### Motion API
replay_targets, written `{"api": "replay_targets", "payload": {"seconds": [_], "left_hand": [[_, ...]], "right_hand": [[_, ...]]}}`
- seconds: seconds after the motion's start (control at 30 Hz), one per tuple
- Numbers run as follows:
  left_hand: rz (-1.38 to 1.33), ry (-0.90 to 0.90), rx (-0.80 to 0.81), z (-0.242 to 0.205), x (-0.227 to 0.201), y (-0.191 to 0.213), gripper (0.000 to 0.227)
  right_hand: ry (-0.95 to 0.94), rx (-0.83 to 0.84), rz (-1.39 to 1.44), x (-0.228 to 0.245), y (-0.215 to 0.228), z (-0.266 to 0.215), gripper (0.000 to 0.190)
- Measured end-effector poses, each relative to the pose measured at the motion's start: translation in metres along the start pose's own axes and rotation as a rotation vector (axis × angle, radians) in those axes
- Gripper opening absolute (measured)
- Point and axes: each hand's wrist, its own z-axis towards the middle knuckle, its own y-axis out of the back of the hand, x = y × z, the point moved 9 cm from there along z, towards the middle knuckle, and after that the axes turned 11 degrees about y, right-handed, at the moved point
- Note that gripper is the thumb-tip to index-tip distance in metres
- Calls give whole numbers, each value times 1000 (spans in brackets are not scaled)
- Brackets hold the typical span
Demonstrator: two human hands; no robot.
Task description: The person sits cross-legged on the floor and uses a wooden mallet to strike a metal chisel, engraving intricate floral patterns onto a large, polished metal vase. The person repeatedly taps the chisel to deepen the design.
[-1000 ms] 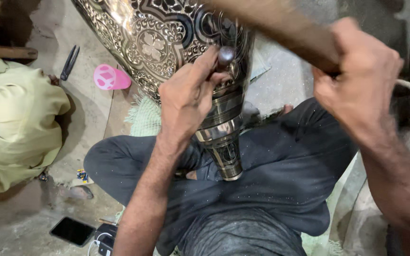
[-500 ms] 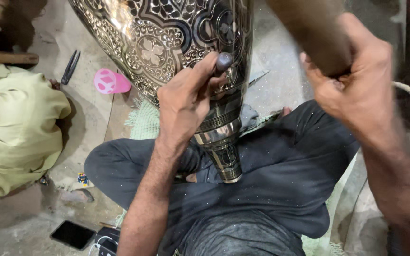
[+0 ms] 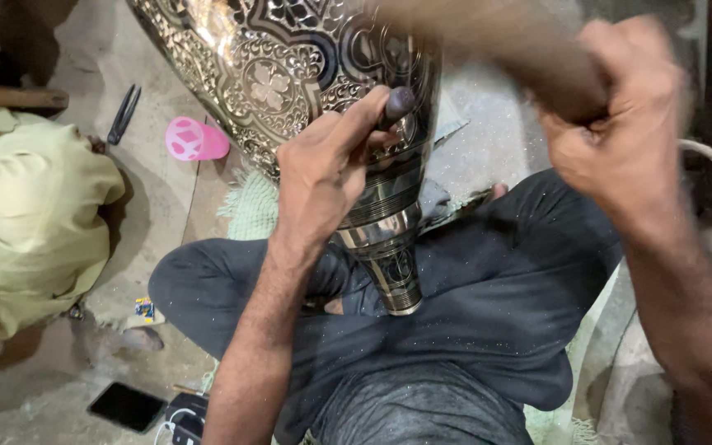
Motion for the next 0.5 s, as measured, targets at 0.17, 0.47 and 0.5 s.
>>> {"api": "replay_targets", "payload": {"seconds": [0.17, 0.47, 0.5], "left_hand": [[-49, -32, 35, 1, -2, 2, 64], [-122, -105, 65, 2, -3, 2, 65], [-140, -129, 67, 0, -4, 3, 63]], "right_hand": [[196, 14, -353, 14, 3, -2, 26], [88, -62, -20, 11, 0, -5, 14], [212, -21, -326, 22, -1, -8, 21]]}}
